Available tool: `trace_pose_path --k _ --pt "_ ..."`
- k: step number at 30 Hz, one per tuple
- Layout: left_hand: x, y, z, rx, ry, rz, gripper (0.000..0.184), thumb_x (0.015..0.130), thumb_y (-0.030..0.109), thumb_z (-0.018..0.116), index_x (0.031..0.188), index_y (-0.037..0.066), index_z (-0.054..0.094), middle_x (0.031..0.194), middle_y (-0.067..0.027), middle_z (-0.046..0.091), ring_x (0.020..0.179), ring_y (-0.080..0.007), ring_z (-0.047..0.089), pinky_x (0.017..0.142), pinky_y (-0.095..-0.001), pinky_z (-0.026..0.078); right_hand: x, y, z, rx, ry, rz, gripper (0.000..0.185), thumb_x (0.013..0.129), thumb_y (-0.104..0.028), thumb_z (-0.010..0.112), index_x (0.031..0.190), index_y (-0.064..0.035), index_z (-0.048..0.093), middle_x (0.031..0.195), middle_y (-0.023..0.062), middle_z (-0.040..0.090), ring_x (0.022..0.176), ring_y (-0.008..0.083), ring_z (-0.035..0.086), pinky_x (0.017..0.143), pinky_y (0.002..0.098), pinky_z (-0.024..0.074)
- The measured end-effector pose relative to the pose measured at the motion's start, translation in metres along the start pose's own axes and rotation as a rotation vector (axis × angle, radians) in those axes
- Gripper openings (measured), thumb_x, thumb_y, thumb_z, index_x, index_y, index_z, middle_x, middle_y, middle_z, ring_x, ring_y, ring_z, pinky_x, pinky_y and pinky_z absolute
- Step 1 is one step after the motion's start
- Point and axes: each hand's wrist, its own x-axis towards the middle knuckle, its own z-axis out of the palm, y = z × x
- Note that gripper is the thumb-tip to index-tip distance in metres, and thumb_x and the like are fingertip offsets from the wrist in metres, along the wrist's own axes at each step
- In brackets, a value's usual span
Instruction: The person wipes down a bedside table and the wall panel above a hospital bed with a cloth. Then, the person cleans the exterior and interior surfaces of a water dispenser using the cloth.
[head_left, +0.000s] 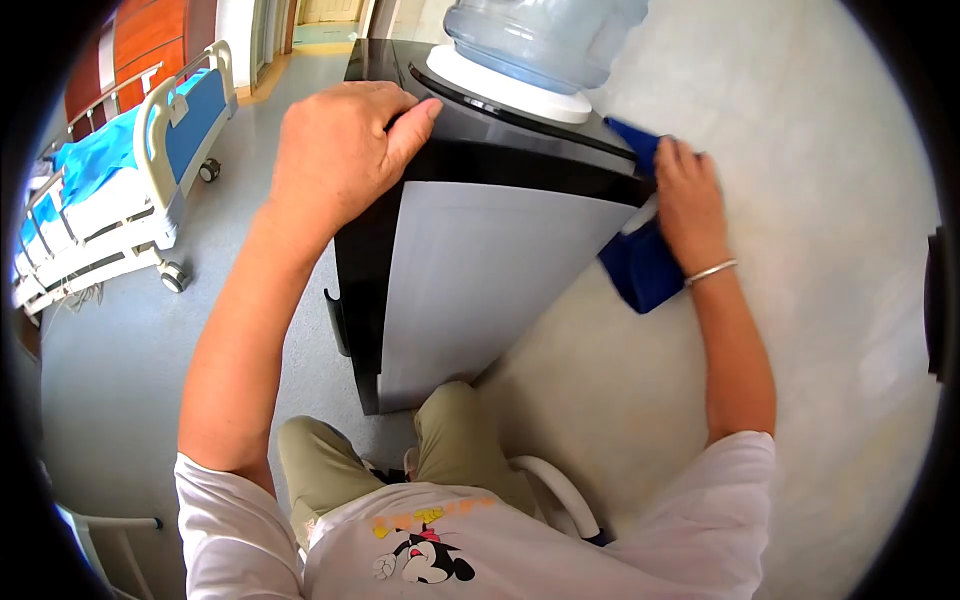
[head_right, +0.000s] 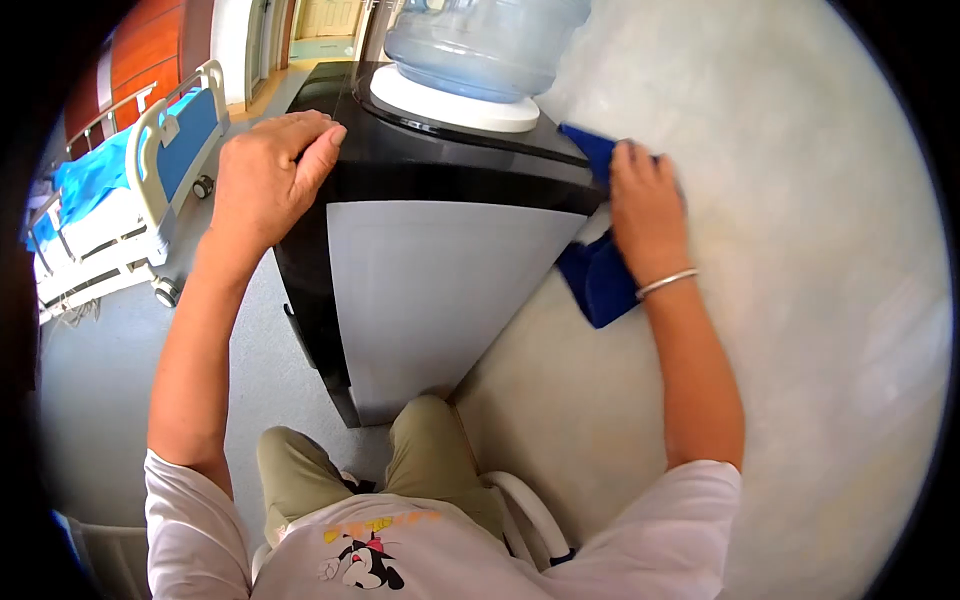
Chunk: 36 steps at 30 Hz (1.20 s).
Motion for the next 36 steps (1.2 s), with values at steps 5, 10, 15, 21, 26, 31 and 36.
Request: trace_pose_path --k 5,10,15,21,26,31,36 --pt "0.001 -0.002 0.001 0.019 -0.006 -0.003 0.029 0.085 0.03 0.054 0.084 0.002 0.064 0.083 -0.0127 0.065 0.078 -0.0313 0.061 0.067 -0.0343 0.049 -0.078 -0.1 0.054 -0.163 -0.572 -0.225 0.048 0.085 -0.02 0.041 0.129 -0.0002 0.041 0.136 0.0132 0.038 0.128 0.0273 0.031 0.108 0.0459 0.0138" --pt "0.001 -0.002 0.001 0.001 -0.007 -0.003 0.027 0.084 0.028 0.055 0.081 0.002 0.064 0.081 -0.0115 0.064 0.075 -0.031 0.06 0.064 -0.0346 0.048 -0.223 -0.214 0.108 0.004 -0.915 -0.488 0.036 0.087 -0.022 0.041 0.116 -0.0042 0.054 0.124 0.0094 0.05 0.113 0.0258 0.042 0.095 0.0447 0.0296" --pt "0.0 -0.006 0.006 0.044 0.038 0.057 0.026 0.084 0.028 0.055 0.081 0.003 0.063 0.077 -0.0111 0.063 0.072 -0.031 0.06 0.062 -0.035 0.048 -0.314 -0.23 0.046 0.283 -1.163 -0.892 0.029 0.085 -0.019 0.044 0.1 -0.0031 0.063 0.111 0.0053 0.056 0.104 0.0246 0.047 0.09 0.0393 0.0343" --pt "-0.001 -0.007 0.007 0.031 0.017 0.046 0.03 0.086 0.032 0.054 0.083 0.004 0.064 0.073 -0.0118 0.062 0.07 -0.0316 0.059 0.061 -0.0346 0.047 -0.272 -0.18 0.014 0.333 -0.895 -0.163 0.028 0.083 -0.015 0.049 0.105 -0.0007 0.059 0.105 0.0122 0.055 0.097 0.0258 0.05 0.085 0.0381 0.0397" --pt "-0.001 -0.007 0.003 0.125 -0.015 0.005 0.034 0.085 0.037 0.055 0.095 0.006 0.066 0.084 -0.0135 0.065 0.079 -0.0296 0.063 0.069 -0.0334 0.049 -0.157 -0.048 -0.057 0.047 -0.029 0.122 0.025 0.079 -0.006 0.057 0.103 0.0006 0.057 0.1 0.0147 0.059 0.093 0.029 0.056 0.082 0.0416 0.0427" --pt "-0.006 -0.034 0.014 0.137 -0.053 -0.079 0.043 0.086 0.048 0.048 0.098 0.012 0.067 0.083 -0.0134 0.066 0.077 -0.0257 0.064 0.068 -0.0316 0.048 -0.107 0.035 -0.155 -0.585 0.189 0.206 0.027 0.079 -0.001 0.052 0.102 -0.0088 0.064 0.112 0.0107 0.058 0.103 0.0259 0.053 0.09 0.0371 0.0405" --pt "0.0 0.031 0.004 0.292 0.144 0.096 0.049 0.089 0.036 0.047 0.06 -0.003 0.053 0.046 -0.0117 0.046 0.04 -0.0215 0.043 0.042 -0.0342 0.032 -0.158 0.006 -0.132 -0.445 0.137 0.156 0.023 0.078 -0.003 0.057 0.099 -0.0033 0.064 0.11 0.0143 0.058 0.101 0.0289 0.055 0.087 0.0416 0.0413"
